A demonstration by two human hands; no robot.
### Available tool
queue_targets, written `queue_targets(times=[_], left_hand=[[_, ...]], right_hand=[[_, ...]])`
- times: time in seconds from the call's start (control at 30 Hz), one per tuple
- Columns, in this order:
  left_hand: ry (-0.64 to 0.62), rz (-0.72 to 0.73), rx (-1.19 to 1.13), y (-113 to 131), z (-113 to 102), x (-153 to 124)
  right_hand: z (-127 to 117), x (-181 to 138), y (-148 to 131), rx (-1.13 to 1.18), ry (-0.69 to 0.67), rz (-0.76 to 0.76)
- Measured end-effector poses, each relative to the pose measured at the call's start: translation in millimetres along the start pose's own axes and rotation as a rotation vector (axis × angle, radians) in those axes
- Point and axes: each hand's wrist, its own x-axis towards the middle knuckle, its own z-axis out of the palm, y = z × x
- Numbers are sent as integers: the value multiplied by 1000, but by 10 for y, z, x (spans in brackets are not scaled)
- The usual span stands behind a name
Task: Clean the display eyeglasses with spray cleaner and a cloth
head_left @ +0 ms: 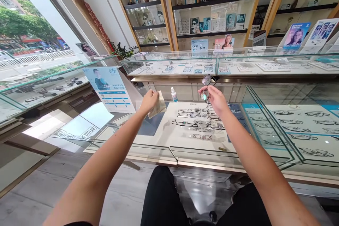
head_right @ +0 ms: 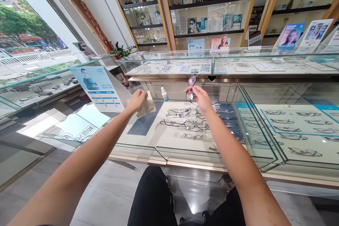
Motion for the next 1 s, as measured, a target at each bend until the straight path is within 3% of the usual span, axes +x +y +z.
queue_targets(times=[0.2, 0.37, 0.6, 0.77, 1.0], left_hand=[[-183, 68, -176, 309, -286, -32], [-248, 16, -506, 629, -297, -69], [-348, 1, -930, 1110, 181, -296], [-424, -22, -978, 1371, 524, -543], [-415, 91, -964, 1517, 724, -688]], right_hand=[[4, 0, -9, 16, -3, 9], [5, 2, -8, 34, 5, -4], [-27, 51, 36, 5, 96, -58], [-72, 104, 82, -76, 213, -129], [-81, 118, 123, -241, 321, -245]])
